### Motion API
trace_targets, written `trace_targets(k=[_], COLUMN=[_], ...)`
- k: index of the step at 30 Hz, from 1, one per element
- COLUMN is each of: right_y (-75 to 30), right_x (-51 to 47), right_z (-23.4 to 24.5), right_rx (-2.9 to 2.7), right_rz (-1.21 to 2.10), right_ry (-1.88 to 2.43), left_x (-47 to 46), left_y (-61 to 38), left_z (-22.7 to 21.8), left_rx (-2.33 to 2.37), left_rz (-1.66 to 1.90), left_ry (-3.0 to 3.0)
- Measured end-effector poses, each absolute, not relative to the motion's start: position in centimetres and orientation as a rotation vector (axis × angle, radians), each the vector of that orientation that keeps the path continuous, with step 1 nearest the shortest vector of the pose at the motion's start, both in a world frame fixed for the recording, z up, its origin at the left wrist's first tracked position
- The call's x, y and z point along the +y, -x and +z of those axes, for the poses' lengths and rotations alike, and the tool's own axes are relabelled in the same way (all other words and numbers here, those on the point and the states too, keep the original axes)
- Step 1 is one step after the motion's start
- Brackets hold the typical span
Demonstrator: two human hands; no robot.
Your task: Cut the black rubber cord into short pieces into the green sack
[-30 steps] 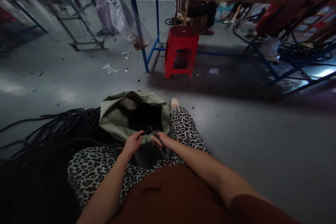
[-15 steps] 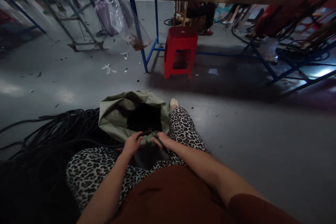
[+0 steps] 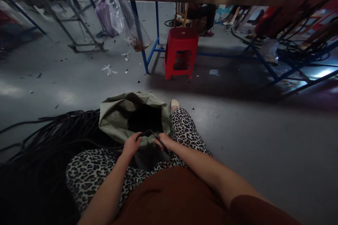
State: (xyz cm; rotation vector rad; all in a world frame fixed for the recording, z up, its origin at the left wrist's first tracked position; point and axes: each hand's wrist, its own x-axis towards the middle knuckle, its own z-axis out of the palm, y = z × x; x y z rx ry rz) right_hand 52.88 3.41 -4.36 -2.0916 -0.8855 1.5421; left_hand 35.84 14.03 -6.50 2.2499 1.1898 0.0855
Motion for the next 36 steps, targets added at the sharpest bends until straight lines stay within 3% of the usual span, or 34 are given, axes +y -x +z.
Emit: trace_targets(k=[8,36], right_y=[-52.9,-52.7], right_x=[3.4,3.4], right_z=[-3.3,-1.9], right_rx=[-0.852,-0.831], right_rz=[1.651,1.706], right_ry=[1.868,1.851], left_x=[14.5,13.6], left_y=[-35.7,-36.0], left_z=[-7.0,-7.2], left_rx=[1.237,1.072], left_rz=[0.318,0.22], left_ry=[-2.21,-2.284])
